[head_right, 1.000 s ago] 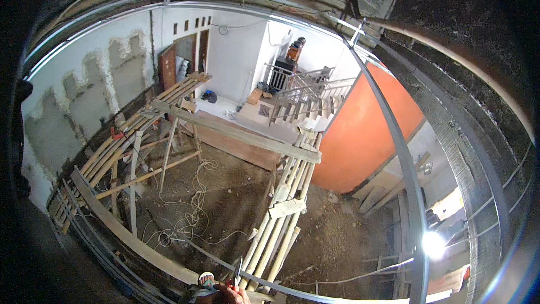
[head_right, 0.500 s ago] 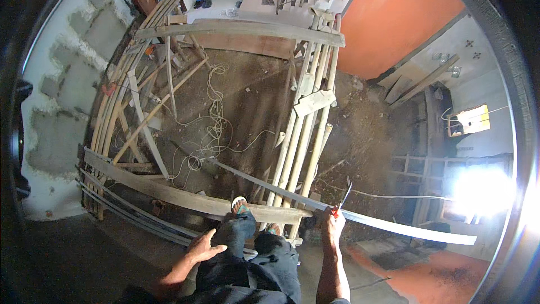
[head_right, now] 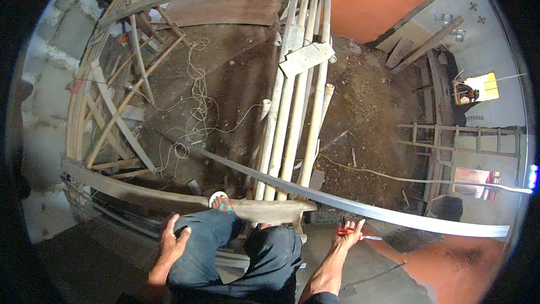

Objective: The person uses red-handled tin snips to cut a long metal strap while standing on a bamboo scaffold. They repeatedly position the strap, cut sections, and adjust their grip. Another person is visible working in the background.

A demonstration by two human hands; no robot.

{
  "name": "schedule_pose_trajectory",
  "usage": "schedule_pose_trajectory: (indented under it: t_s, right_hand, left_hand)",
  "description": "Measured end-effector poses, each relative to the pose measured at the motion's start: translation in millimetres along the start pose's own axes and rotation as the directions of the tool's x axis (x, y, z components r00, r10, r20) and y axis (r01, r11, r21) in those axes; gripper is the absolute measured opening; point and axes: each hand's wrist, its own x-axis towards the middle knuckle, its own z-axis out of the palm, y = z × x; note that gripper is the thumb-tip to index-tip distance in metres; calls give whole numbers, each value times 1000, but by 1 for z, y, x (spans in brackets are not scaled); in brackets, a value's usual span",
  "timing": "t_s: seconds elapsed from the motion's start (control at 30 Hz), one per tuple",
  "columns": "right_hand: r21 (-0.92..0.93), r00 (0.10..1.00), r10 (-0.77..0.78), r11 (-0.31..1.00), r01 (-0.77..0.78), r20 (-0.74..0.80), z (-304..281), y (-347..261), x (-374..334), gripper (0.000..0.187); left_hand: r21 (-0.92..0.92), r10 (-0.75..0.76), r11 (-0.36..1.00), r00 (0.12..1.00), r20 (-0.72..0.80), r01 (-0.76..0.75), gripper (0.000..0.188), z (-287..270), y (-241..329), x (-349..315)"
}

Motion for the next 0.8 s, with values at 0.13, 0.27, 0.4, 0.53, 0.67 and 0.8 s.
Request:
schedule_pose_trajectory:
  t_s: [0.13,0.27,0.4,0.53,0.67,0.8]
  right_hand:
    - [17,977,-3,1000,-1,212,6,21,63,85]
    - [-120,977,-48,990,75,208,31,38,99,83]
    - [-49,942,-315,945,323,117,59,46,101,99]
    - [57,930,-344,939,339,128,75,29,108,94]
    - [85,926,-343,939,333,159,76,21,132,91]
    - [98,927,-336,941,324,165,80,28,150,91]
  left_hand:
    - [70,98,993,994,-38,-95,58,19,8,43]
    - [147,299,948,949,-104,-283,56,29,16,70]
    - [141,386,922,888,-251,-361,52,41,5,82]
    - [165,417,909,826,-379,-382,51,51,-14,87]
    - [181,421,906,787,-451,-382,51,58,-27,95]
    - [184,396,918,782,-481,-351,51,57,-36,104]
